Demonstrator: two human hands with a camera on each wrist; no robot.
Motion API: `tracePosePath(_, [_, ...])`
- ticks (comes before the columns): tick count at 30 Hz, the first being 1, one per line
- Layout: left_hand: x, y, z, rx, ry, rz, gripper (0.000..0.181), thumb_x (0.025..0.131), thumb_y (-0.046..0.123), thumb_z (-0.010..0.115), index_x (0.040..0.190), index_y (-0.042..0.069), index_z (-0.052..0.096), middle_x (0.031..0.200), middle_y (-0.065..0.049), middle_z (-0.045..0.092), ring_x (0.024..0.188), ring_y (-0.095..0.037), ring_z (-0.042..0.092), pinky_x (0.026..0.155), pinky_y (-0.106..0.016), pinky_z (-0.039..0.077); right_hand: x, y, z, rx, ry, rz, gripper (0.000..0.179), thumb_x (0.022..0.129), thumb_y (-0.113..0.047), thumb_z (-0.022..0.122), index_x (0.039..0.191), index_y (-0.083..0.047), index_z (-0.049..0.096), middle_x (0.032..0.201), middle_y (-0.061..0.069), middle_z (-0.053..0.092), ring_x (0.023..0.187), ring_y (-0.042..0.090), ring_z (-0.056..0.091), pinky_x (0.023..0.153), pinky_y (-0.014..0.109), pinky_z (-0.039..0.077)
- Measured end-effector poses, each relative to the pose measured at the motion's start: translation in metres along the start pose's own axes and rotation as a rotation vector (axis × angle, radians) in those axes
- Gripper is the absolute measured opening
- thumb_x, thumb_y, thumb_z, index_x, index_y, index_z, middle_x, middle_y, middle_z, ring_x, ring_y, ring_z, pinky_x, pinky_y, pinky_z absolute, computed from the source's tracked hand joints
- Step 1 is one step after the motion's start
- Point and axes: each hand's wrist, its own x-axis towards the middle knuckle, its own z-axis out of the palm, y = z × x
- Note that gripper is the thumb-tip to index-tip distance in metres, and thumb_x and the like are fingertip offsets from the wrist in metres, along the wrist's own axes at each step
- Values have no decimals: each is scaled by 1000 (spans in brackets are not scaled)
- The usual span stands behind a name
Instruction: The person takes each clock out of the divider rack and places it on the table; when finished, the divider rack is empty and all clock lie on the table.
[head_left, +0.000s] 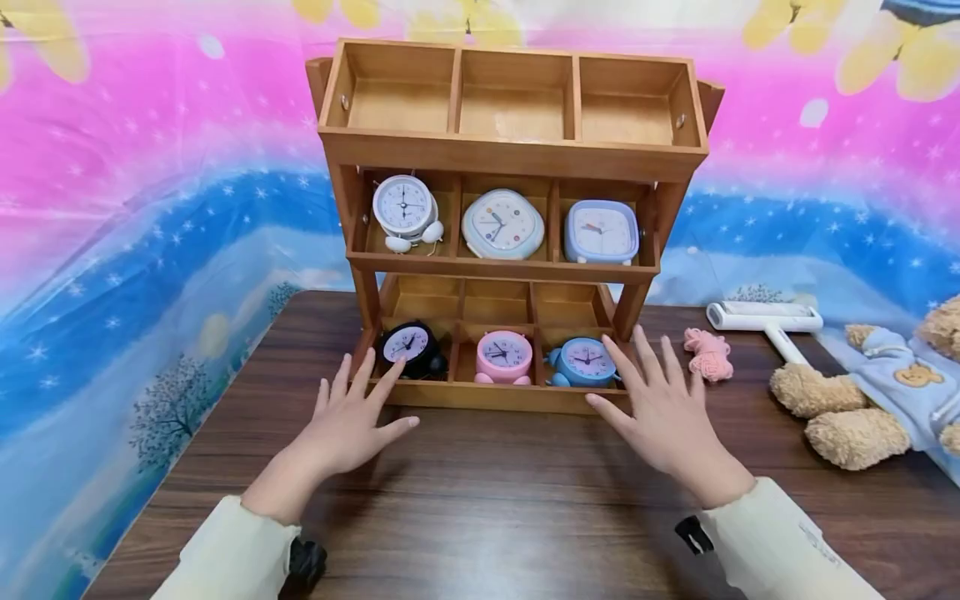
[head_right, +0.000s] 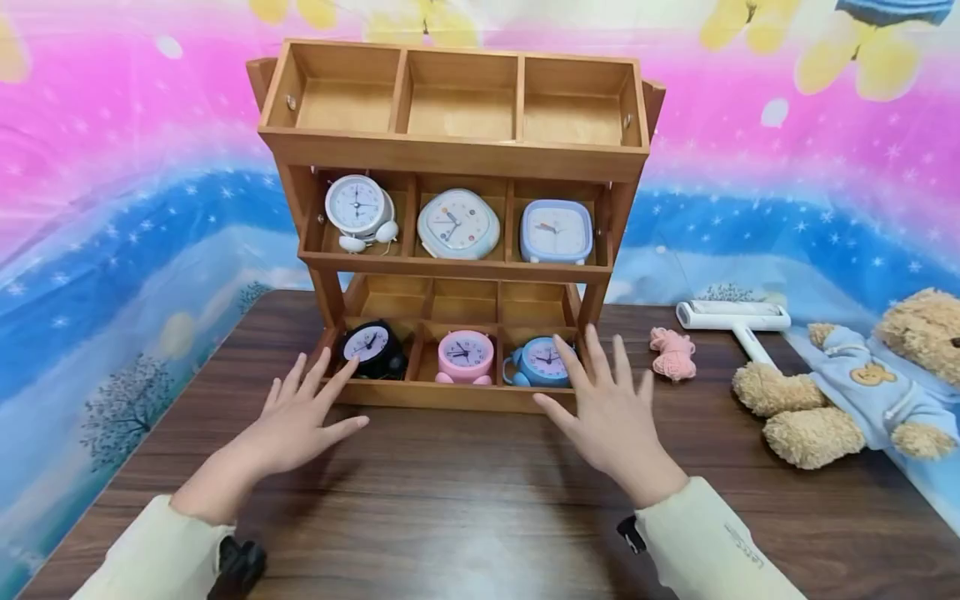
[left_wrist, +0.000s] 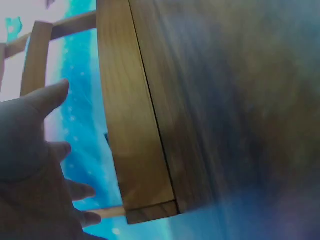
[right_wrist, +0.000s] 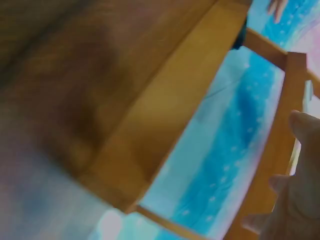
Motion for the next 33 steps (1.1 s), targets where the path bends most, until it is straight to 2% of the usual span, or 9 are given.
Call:
tracePosePath(2, [11, -8, -2, -36, -25, -21, 86, 97, 52, 57, 161, 17, 13, 163, -26, 3, 145, -52, -7, 110, -72, 0, 13, -14, -5, 4, 34, -62, 79, 96, -62, 51, 161, -33, 15, 167, 11, 0, 149, 44, -1, 105, 77, 8])
tracePosePath(9, [56, -42, -4, -99, -29, -125, 103, 95, 52, 61, 157, -5, 2, 160, -32, 7, 146, -51, 7, 112, -67, 13, 66, -81, -26, -4, 106, -290, 77, 97, -62, 49, 160, -36, 15, 167, 6, -1, 151, 36, 0, 110, 69, 17])
tracePosePath(13, [69, -56, -3, -176, -66, -175, 109, 93, 55, 62, 155, -7, -3, 161, -30, -2, 147, -48, 7, 114, -63, 16, 96, -118, -35, -13, 104, -365, 75, 97, -65, 44, 160, -38, 13, 167, 7, -1, 151, 35, 1, 113, 64, 19])
tracePosePath(16, [72, -61, -1, -228, -83, -195, 113, 91, 57, 63, 156, -6, -6, 162, -28, -6, 148, -46, 6, 115, -61, 17, 119, -141, -39, -22, 85, -383, 75, 97, -66, 44, 160, -39, 13, 166, 10, 1, 151, 36, 1, 114, 63, 18])
tracePosePath(19, [73, -63, 0, -241, -94, -193, 118, 88, 62, 65, 156, -4, -6, 162, -26, -5, 148, -45, 7, 115, -61, 18, 140, -157, -42, -17, 70, -380, 75, 97, -63, 48, 160, -38, 15, 165, 14, 4, 150, 38, 3, 114, 63, 18])
tracePosePath(27, [73, -65, -2, -249, -73, -184, 120, 83, 61, 71, 157, -4, 4, 160, -27, 16, 143, -45, 28, 111, -58, 31, 187, -184, -51, 66, 106, -339, 71, 97, -51, 57, 158, -28, 28, 161, 20, 17, 147, 40, 18, 116, 56, 24])
tracePosePath(33, [76, -66, -7, -186, -99, -165, 116, 83, 59, 73, 157, -4, 9, 158, -28, 24, 140, -43, 35, 110, -55, 34, 205, -201, -53, 92, 147, -333, 69, 96, -48, 60, 156, -26, 34, 157, 18, 25, 141, 37, 30, 116, 49, 27])
